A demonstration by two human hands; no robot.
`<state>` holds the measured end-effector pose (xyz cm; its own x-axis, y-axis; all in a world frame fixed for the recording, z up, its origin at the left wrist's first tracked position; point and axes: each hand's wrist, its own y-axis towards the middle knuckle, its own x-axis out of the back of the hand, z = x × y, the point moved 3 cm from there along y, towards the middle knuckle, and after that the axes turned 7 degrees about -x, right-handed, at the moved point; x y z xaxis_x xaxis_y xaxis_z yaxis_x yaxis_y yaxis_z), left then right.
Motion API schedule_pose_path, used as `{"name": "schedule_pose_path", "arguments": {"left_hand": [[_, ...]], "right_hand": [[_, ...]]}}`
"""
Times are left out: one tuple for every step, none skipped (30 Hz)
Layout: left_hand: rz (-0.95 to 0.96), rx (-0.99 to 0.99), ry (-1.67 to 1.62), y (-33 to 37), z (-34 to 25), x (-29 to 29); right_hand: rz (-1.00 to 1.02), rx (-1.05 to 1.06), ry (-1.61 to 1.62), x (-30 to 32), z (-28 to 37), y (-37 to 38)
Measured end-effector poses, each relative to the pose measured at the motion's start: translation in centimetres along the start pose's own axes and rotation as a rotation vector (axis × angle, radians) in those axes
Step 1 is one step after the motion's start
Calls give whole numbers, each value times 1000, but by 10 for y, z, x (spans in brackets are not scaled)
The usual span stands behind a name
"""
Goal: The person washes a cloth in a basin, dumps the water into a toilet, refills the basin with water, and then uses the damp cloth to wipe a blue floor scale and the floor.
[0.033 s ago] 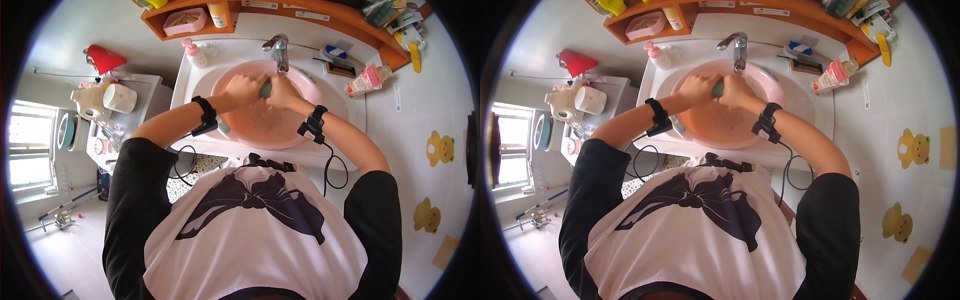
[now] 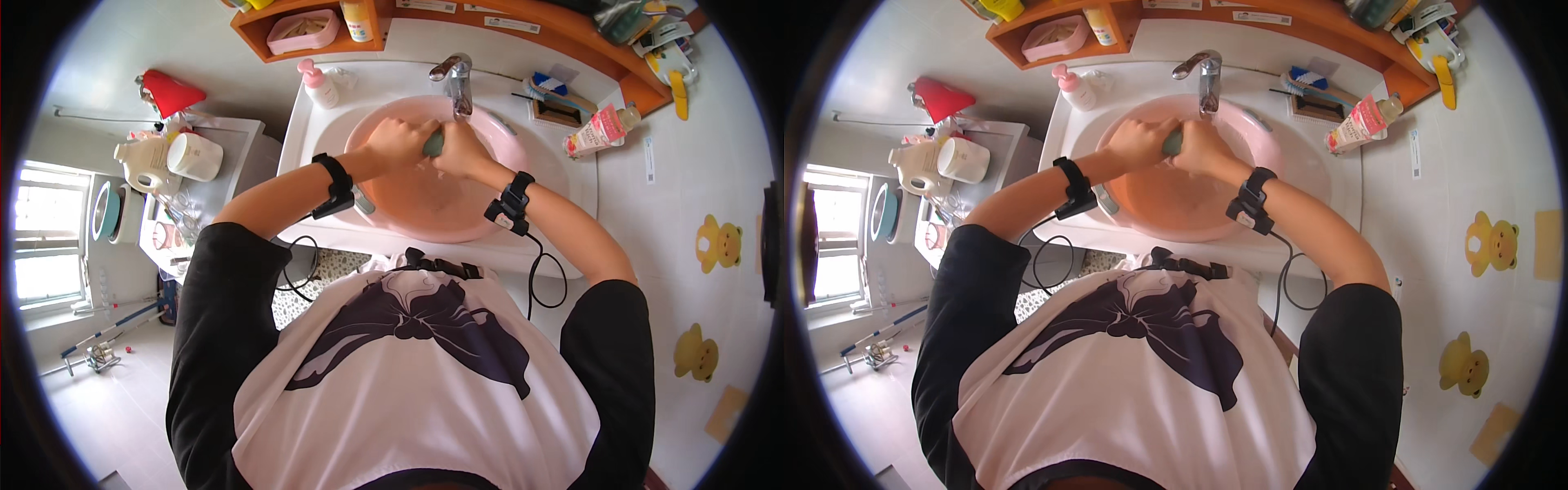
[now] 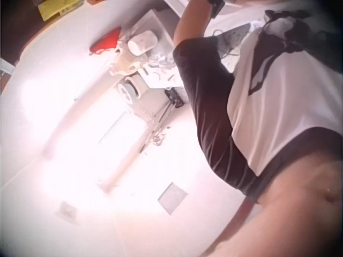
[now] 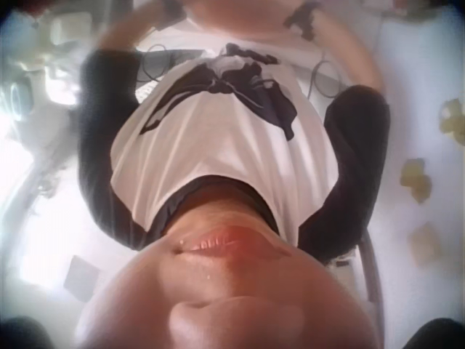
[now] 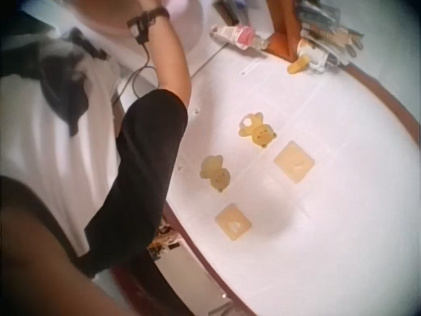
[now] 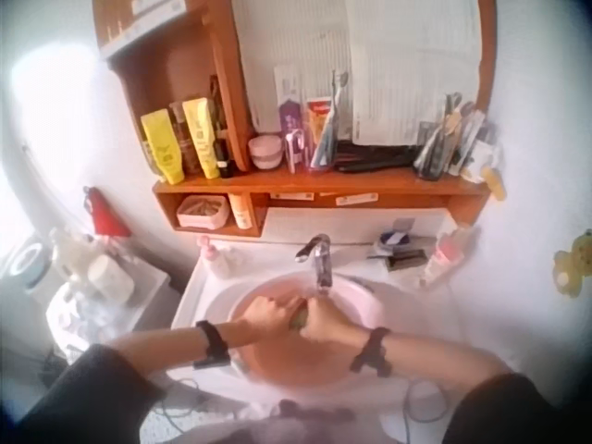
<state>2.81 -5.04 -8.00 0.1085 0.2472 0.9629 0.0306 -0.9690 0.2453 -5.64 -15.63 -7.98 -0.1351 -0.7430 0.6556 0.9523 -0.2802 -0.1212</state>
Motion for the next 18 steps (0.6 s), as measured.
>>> {"name": "schedule_pose_path", "arguments": {"left_hand": [[-2, 5, -5, -1, 5, 1], [-52, -90, -13, -1, 6, 3], [-102, -187, -21, -2, 5, 4], [-103, -185, -26, -4, 4, 7], [-116, -206, -17, -5, 3, 10], [-129, -228, -9, -6, 1, 12], [-129, -232, -11, -6, 1, 11], [-145, -253, -1, -5, 1, 11], [-161, -275, 8, -4, -1, 11], [-160, -284, 7, -5, -1, 11], [-224, -336, 50, -5, -3, 13], [-289, -389, 91, -5, -5, 15], [-288, -409, 84, -4, -8, 18], [-339, -431, 49, -4, -12, 23], [-389, -453, 12, -5, -16, 27], [-318, -405, 6, -8, -18, 27], [-313, -422, -1, -8, -20, 26], [-285, -430, 27, -6, -23, 25]], "right_hand": [[6, -2, -3, -5, -4, 1], [-42, 51, 57, -9, -7, 1], [-91, 103, 117, -12, -10, 1], [-87, 99, 114, -11, -6, -2], [28, -19, 261, -12, -2, -4], [142, -138, 406, -15, -2, -6], [139, -141, 407, -16, -5, -6], [123, -83, 370, -17, -8, -5], [105, -25, 333, -17, -11, -5], [97, -28, 336, -13, -6, -9], [199, -157, 421, -7, 2, -17], [301, -285, 507, -5, 8, -24], [282, -292, 515, -3, 11, -30], [289, -244, 556, -2, 16, -36], [294, -195, 595, 0, 19, -39], [277, -200, 604, 2, 20, -40], [304, -244, 539, 3, 19, -41], [332, -288, 474, 4, 18, -42]]}}
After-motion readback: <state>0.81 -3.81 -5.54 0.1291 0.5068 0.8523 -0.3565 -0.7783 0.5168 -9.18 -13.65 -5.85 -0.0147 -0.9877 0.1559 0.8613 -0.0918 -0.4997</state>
